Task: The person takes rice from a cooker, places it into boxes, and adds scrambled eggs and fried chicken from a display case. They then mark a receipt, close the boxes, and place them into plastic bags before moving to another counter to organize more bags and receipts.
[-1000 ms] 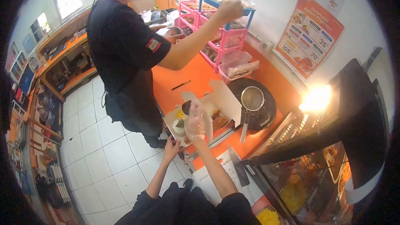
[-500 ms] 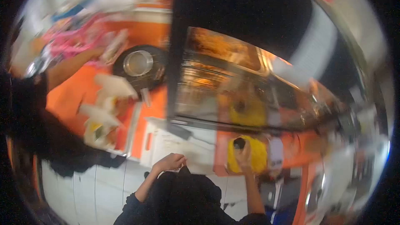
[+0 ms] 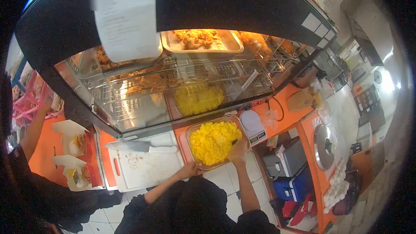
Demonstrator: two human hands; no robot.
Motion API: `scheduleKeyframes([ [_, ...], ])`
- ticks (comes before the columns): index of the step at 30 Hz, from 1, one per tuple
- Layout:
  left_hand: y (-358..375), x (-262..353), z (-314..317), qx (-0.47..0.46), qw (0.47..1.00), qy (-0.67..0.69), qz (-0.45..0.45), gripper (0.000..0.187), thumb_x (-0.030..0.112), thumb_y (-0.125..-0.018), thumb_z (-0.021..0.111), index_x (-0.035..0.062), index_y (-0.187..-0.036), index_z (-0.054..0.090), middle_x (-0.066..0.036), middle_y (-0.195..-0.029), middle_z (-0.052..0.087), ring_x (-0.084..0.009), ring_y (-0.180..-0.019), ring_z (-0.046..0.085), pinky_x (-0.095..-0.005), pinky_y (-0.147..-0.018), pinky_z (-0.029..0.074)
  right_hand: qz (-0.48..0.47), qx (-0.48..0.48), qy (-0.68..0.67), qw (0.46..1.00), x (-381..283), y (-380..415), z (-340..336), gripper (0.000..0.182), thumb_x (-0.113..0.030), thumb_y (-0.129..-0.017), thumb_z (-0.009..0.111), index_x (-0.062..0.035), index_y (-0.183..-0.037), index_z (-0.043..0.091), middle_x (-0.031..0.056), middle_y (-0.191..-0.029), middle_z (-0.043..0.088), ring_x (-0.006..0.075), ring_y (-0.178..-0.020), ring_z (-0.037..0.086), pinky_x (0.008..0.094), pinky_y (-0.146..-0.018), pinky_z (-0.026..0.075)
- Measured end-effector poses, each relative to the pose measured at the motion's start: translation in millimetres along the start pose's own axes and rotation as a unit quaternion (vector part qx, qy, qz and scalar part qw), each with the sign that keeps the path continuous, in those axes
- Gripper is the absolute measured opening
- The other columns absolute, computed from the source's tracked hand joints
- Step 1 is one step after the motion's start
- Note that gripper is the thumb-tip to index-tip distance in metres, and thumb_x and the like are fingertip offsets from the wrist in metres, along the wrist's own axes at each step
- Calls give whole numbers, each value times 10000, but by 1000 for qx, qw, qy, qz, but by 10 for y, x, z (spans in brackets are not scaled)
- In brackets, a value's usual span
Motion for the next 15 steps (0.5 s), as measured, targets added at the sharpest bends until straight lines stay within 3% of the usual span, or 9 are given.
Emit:
scheduleKeyframes([
  [2,-64,-158,88,-20,999,-27,-32,576,478,-946,289,-28,-1035,548,-164,-708,604,-259,-701,614,-368,-649,473,26,-29,-31,999,-250,139,-246,345,-156,-698,659,27,-980,581,219,-976,597,348,-976,569,411,-859,441],
  [5,-115,-256,121,-11,999,-19,-38,498,398,-944,363,-57,-965,563,-223,-727,612,-343,-745,630,-424,-684,477,19,-13,21,1000,-364,254,-310,468,-198,-691,706,27,-1063,533,214,-1056,562,357,-1027,541,431,-864,440],
  [8,-184,-397,162,57,997,5,41,517,417,-941,361,-56,-958,570,-233,-752,614,-350,-772,628,-429,-694,474,-29,26,28,999,-220,171,-119,449,-284,-666,731,42,-945,602,194,-850,648,342,-853,623,388,-749,493],
  [11,-51,-108,62,36,999,-5,-8,514,417,-940,359,-51,-973,567,-248,-793,615,-365,-804,621,-438,-706,467,26,-119,-52,991,-58,52,-34,522,-325,-680,736,23,-1037,579,192,-926,645,348,-891,612,398,-768,481],
  [14,-74,-213,98,41,999,2,10,511,419,-940,353,-46,-997,555,-251,-828,614,-371,-819,615,-444,-716,464,-63,-64,5,996,168,-50,-75,473,-337,-725,715,15,-1018,598,156,-883,658,281,-773,639,359,-654,494],
  [15,-119,-308,123,35,999,-5,3,512,424,-940,350,-42,-1007,551,-249,-832,614,-372,-818,614,-442,-713,465,-3,-97,-107,990,272,-76,-71,443,-340,-744,702,12,-996,609,141,-864,655,246,-726,629,340,-612,485],
])
Point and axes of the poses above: each hand's wrist, its own y-axis away from the middle knuckle, its own z-axis out of the palm, x = y × z, the point moved 6 cm from there along -y, towards the middle knuckle
